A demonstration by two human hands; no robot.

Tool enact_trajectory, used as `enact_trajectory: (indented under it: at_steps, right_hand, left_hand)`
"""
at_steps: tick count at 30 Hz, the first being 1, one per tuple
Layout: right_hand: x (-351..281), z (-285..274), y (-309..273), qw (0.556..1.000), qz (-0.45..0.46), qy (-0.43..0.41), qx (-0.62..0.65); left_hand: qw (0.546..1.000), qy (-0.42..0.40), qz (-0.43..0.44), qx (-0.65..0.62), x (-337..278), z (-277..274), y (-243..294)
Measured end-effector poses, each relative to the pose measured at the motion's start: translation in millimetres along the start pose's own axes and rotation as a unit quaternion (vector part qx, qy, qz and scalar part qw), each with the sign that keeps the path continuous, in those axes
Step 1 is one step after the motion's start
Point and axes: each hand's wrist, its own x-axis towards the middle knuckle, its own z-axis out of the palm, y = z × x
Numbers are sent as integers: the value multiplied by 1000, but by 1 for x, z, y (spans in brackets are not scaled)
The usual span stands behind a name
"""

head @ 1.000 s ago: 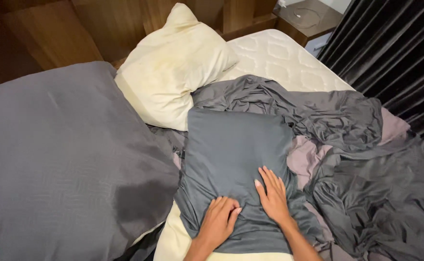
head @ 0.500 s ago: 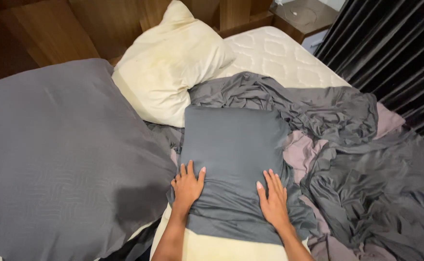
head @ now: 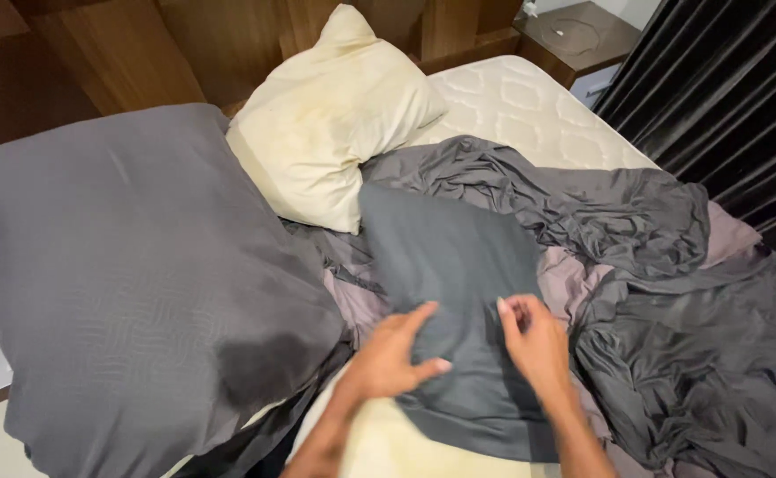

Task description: The person lies on a bed and puts a gray pillowcase onto a white pillow. They insert the pillow into the case, pull the fabric over the corners, and smooth the surface.

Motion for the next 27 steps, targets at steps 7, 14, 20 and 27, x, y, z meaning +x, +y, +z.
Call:
enact_trajectory:
  at_steps: [7, 14, 20, 27]
  right_hand:
    - [25, -37, -96, 983, 0, -161, -87]
    - [40, 36, -29, 962, -19, -247, -117]
    - [50, 63, -29, 984, -37, -166, 44]
    - [82, 11, -90, 977, -117, -51, 170]
  left_hand:
    - [994, -94, 46, 43, -2, 44, 62]
    - [995, -34, 61, -65, -8, 45, 19]
    - [913, -78, -65, -396, 5, 21, -61]
    - [924, -84, 38, -370, 7, -6, -45]
